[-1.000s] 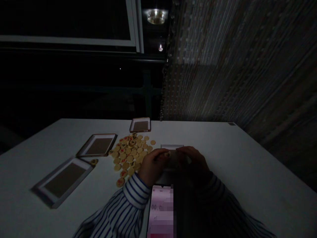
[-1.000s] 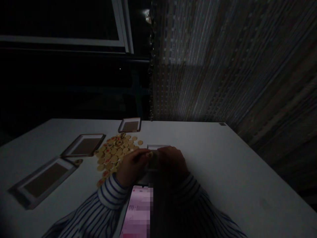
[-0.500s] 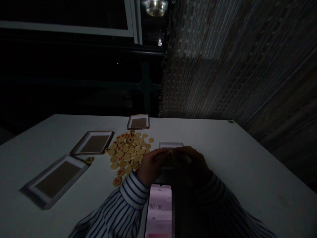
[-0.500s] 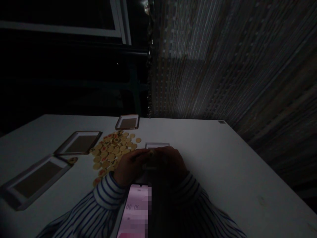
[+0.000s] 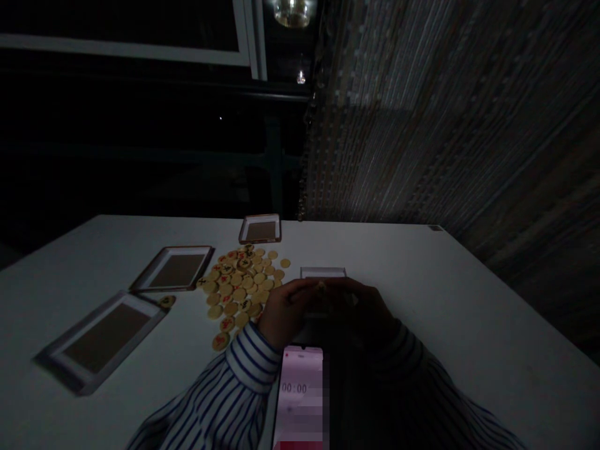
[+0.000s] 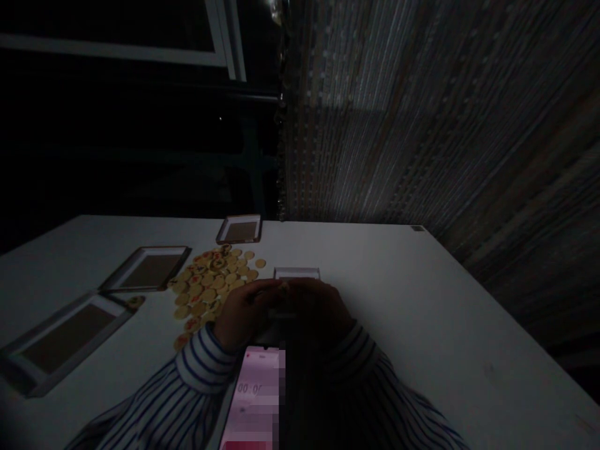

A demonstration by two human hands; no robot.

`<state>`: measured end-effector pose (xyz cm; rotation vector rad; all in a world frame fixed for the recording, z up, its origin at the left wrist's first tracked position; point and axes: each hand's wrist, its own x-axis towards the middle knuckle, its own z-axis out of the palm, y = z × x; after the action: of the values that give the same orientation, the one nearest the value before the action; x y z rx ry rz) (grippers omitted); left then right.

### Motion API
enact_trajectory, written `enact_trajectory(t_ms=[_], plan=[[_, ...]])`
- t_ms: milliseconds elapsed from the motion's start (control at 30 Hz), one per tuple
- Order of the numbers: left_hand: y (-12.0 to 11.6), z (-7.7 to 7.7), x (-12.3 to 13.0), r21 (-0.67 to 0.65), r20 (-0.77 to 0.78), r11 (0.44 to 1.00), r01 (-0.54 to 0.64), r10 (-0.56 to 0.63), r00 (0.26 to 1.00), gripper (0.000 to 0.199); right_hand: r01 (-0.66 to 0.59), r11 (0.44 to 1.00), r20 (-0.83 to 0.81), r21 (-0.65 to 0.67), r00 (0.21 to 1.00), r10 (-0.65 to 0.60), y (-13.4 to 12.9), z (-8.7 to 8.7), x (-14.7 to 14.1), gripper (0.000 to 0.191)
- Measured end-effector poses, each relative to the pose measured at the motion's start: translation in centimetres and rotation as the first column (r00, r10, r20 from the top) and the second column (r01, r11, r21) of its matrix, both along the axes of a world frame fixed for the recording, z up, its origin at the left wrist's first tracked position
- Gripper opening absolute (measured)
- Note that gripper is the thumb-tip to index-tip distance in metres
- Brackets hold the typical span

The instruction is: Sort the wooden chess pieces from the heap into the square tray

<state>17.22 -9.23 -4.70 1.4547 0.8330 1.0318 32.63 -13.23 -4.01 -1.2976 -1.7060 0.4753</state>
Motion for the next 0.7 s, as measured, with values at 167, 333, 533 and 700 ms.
enact_trajectory(t_ms=[167,333,533,700], plan=[[-0.07,0.09,-0.01,0.003,-0.006,1.0,-0.009,0.009,1.0,0.017,-0.044,0.998,-0.067,-0.034,0.997,0.042,0.08,-0.31,0.24,0.019],[-0.08,0.08,-0.06,0.001,-0.009,1.0,0.009,-0.009,1.0,0.017,-0.083,0.994,-0.143,-0.066,0.987,0.073,0.16,-0.53,0.35,0.02],[0.03,0.08,-0.05,-0.007,-0.028,0.999,-0.039,0.039,0.999,0.015,-0.029,0.998,-0.133,-0.06,0.991,0.02,0.19,-0.35,0.18,0.016],[0.18,-0.17,0.0,-0.001,-0.047,0.998,-0.055,0.055,0.997,0.016,-0.022,1.0,-0.111,-0.019,0.994,0.02,0.24,-0.66,0.4,0.017]])
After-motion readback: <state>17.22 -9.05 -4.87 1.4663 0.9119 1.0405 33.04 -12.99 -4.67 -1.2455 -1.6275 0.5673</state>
